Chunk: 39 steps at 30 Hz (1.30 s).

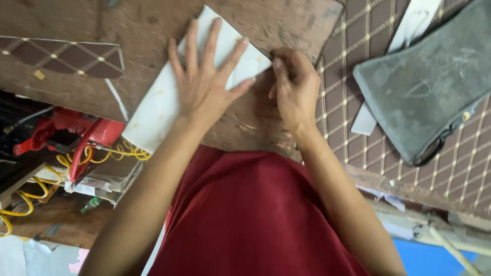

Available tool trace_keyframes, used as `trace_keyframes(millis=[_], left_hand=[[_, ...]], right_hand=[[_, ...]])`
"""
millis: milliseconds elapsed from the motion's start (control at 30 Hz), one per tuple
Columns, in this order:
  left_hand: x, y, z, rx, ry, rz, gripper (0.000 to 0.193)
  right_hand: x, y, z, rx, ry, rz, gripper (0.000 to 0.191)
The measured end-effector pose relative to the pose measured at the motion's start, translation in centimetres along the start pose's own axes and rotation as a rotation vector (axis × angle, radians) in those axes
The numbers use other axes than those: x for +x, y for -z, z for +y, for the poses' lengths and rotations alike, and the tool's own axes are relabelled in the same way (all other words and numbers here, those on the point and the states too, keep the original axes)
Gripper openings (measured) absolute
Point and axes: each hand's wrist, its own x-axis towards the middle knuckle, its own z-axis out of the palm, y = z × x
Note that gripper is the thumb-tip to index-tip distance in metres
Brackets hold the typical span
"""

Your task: The person cuts a curved edge on a dark quilted upholstery panel with scissors, holding the panel flat on the workbench. They then smooth and align a white quilted panel, trim its edge with scissors, and finally unwrap a small snack from plastic.

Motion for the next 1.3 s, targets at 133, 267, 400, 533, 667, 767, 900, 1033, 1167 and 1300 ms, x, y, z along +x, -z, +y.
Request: trace_keyframes(millis=[133,267,400,533,667,767,900,1033,1167,1300], left_hand=[[-0.3,-0.3,0.3,-0.046,0.029,-0.035,0.071],[-0.2,-0.2,0.4,-0.047,0.021,0.011,0.069],[0.1,-0.2,0.5,-0.05,0.064,-0.005,0.07],[0.1,-0.2,0.8,-0.044,0.074,-0.013,0.075],[0.1,-0.2,0.7,-0.061,0.054,-0.001,0.076],[0.0,0.0,0.5,-0.073,0.039,-0.006,0.076],[-0.1,-0.1,0.3,-0.087,0.027,-0.008,0.078],[-0.3,-0.6,0.3,-0.043,0.014,-0.006,0.078],[-0.5,-0.9,0.2,0.009,-0.013,-0.01,0.079],[-0.7,-1.0,0.0,-0.028,-0.028,-0.079,0.087]], right_hand=[[-0.1,0.1,0.6,0.014,-0.045,0.016,0.012],[0.2,0.0,0.8,-0.014,0.006,0.025,0.011],[0.4,0.0,0.7,-0.026,0.002,0.008,0.011],[0.3,0.0,0.7,-0.015,0.011,0.008,0.009],[0.2,0.1,0.6,-0.034,0.021,0.009,0.009],[0.3,0.0,0.4,-0.022,0.015,0.012,0.009],[0.3,0.1,0.3,-0.037,0.023,0.008,0.009],[0.2,0.3,0.3,-0.042,0.038,-0.003,0.009],[0.2,0.1,0.0,0.004,-0.014,0.001,0.012],[0.4,-0.3,-0.5,-0.208,0.132,0.005,0.017]])
